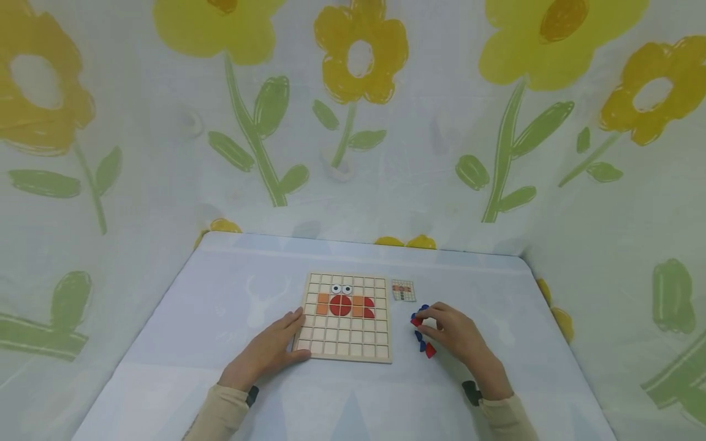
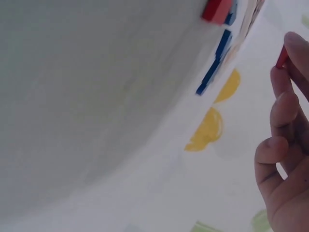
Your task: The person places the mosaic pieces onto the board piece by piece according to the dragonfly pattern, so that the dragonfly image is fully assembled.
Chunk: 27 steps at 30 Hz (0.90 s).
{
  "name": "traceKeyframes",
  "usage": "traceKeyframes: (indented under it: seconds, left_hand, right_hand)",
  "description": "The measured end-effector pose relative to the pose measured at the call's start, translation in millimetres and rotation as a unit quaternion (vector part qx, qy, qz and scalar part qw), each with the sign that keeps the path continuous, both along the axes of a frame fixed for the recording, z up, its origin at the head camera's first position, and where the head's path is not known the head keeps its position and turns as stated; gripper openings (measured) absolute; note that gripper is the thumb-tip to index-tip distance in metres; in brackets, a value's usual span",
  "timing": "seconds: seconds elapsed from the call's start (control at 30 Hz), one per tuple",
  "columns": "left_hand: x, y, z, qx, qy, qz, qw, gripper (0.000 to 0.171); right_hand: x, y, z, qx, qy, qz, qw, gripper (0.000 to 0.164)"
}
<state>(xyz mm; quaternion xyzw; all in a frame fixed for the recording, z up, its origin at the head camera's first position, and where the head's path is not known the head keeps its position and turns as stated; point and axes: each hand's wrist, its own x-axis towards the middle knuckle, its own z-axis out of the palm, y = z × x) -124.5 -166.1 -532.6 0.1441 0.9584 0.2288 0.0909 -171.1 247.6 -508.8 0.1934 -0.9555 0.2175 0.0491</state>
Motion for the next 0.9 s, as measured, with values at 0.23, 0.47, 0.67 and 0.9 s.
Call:
traceKeyframes:
  seconds: [0.23, 0.47, 0.67, 0.9]
  left_hand:
    - [0.2, 0, 0.5, 0.001, 0.006, -0.005, 1.0, 0.087]
    - [-0.6, -1, -0.7, 0.005, 0.004, -0.004, 1.0, 0.087]
    - [-0.3, 0, -0.6, 0.004, 0.003, -0.002, 1.0, 0.087]
    - [0.6, 0, 1.8, 0.008, -0.001, 0.001, 1.0, 0.087]
  right_hand:
    - [-4.8, -24, 0.1, -0.036, 0.058, 0.032, 0.997, 0.031]
    - [-11.9, -52, 6.7, -0.047, 0.111, 0.084, 0.989, 0.032]
    - [-21.3, -76, 9.9, -0.052, 0.102, 0.109, 0.987, 0.034]
    - [-31.0, -106, 15.0, -0.045, 0.091, 0.13, 0.986, 0.034]
